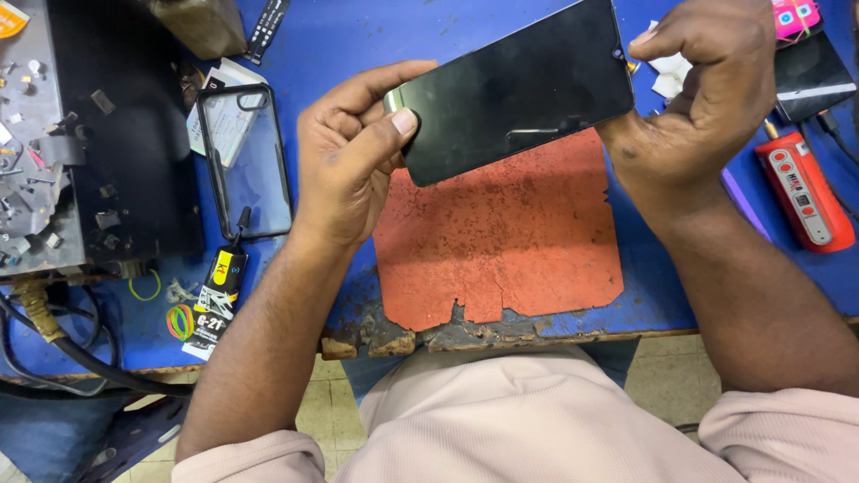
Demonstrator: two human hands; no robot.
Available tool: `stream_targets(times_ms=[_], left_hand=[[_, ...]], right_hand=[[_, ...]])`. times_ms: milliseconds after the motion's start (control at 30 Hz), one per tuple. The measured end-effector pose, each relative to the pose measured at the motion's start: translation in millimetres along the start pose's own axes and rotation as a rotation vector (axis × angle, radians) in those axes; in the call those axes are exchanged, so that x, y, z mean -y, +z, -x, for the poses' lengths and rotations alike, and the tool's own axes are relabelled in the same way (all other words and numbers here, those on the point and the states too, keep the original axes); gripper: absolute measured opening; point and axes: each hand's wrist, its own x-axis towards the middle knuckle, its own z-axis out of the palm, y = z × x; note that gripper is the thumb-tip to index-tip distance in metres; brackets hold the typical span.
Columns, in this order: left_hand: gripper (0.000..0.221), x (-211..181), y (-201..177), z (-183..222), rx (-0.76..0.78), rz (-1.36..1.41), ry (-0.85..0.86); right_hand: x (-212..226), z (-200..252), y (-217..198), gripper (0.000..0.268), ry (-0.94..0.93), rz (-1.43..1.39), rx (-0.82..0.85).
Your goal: The person secures a smartphone screen using rubber bands and then disassembles the device. They use a metal prying tool to separate the back cover from the frame and a screwdriver to remove internal screws, exposing the phone's internal components.
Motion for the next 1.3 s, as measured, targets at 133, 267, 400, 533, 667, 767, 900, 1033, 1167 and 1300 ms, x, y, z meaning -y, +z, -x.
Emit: stream_targets(times_ms=[133, 267, 400, 533, 667, 767, 900, 1033, 1167, 1300], left_hand=[[0.041, 1.5, -1.7, 0.7, 0.005, 0.003, 0.009], [0.039, 1.4, -2.2, 1.3, 0.012, -0.011, 0.018], [0.042, -3.1, 2.7, -1.0, -0.024, -0.046, -0.014], [0.041, -2.9, 4.7, -1.5, 0.004, -0.013, -0.009], [0.039, -2.5, 0.6, -0.1, 0.041, 0.031, 0.008], [0.042, -4.0, -2.1, 0.8, 0.049, 0.044, 0.000], [0.043, -1.2, -4.7, 0.7, 0.056, 0.026, 0.002], [0.038, 3.8, -8.0, 0.6, 0.078, 0.003, 0.037], [0.037, 2.6, -6.5, -1.4, 0.081, 0.002, -0.020], [0.036, 2.6, -2.7, -2.1, 0.046, -0.066, -0.038]], right_hand=[[-0.8, 1.1, -0.6, 0.041, 0.004, 0.021, 0.008], [-1.7, 0.0, -0.5, 0.040, -0.011, 0.024, 0.015], [1.0, 1.1, -1.8, 0.038, -0.001, 0.059, 0.028], [4.8, -0.1, -3.3, 0.032, -0.015, 0.092, 0.060], [7.9, 0.3, -5.1, 0.028, -0.033, 0.102, 0.108], [5.3, 2.5, -6.9, 0.027, -0.044, 0.095, 0.134], [0.0, 7.6, -7.4, 0.027, -0.024, 0.102, 0.135], [-1.3, 8.4, -7.7, 0.027, -0.019, 0.136, 0.141], [0.8, 5.6, -7.9, 0.029, -0.037, 0.126, 0.138], [-0.5, 5.7, -6.0, 0.029, -0.027, 0.120, 0.126]])
